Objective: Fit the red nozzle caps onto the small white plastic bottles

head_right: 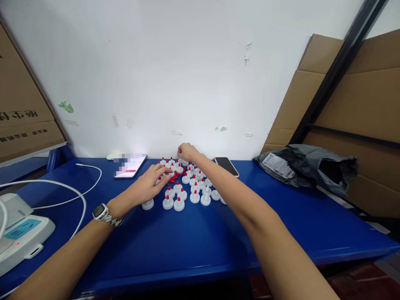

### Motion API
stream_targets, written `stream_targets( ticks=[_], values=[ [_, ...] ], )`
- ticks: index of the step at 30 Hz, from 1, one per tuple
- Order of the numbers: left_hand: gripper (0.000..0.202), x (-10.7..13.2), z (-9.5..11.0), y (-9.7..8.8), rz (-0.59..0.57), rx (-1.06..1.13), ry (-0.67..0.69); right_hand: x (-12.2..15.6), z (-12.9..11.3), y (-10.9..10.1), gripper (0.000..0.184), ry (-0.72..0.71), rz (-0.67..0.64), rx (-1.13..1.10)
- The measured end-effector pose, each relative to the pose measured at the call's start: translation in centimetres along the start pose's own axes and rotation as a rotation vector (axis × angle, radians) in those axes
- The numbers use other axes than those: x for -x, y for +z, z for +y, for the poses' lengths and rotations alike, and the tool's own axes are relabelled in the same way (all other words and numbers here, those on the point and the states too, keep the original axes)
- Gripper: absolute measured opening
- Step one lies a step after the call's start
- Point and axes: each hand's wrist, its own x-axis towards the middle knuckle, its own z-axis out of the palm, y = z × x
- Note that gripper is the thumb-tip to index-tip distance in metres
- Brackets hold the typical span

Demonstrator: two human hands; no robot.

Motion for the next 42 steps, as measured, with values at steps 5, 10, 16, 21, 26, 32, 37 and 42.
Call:
stream_targets(
  ticks=[5, 10, 16, 21, 26, 32, 37, 42],
  values=[
    [0.034, 0.0, 0.2, 0.1, -0.009, 0.013, 0.005, 1.1, 0.4, -1.2, 0.020, -0.011, -0.002, -0.029],
    [0.033, -0.2, 0.6, 0.3, -0.011, 0.018, 0.025, 3.1, 2.6, -2.7, 0.025, 0.087, 0.099, 0.036],
    [0.032, -0.6, 1.3, 0.6, -0.047, 0.024, 0.019, 3.9, 4.6, -2.7, 0.020, 0.187, 0.054, 0.095],
    [0.032, -0.5, 1.3, 0.6, -0.048, 0.017, 0.020, 3.4, 4.6, -1.9, 0.014, 0.207, 0.036, 0.058],
    [0.032, -0.5, 1.2, 0.4, -0.012, 0.005, 0.014, 3.9, 4.9, -1.7, 0.015, 0.209, 0.048, 0.021],
    [0.029, -0.6, 1.6, 0.3, 0.005, 0.030, 0.028, 4.8, 4.8, -1.3, 0.012, 0.215, 0.060, -0.006],
    [0.028, -0.8, 1.8, 0.2, 0.045, 0.031, 0.022, 4.8, 4.0, -1.0, 0.026, 0.219, 0.119, -0.022],
    [0.028, -0.8, 1.6, 0.4, 0.064, 0.024, 0.040, 4.2, 3.0, -1.1, 0.011, 0.178, 0.113, -0.070]
  ],
)
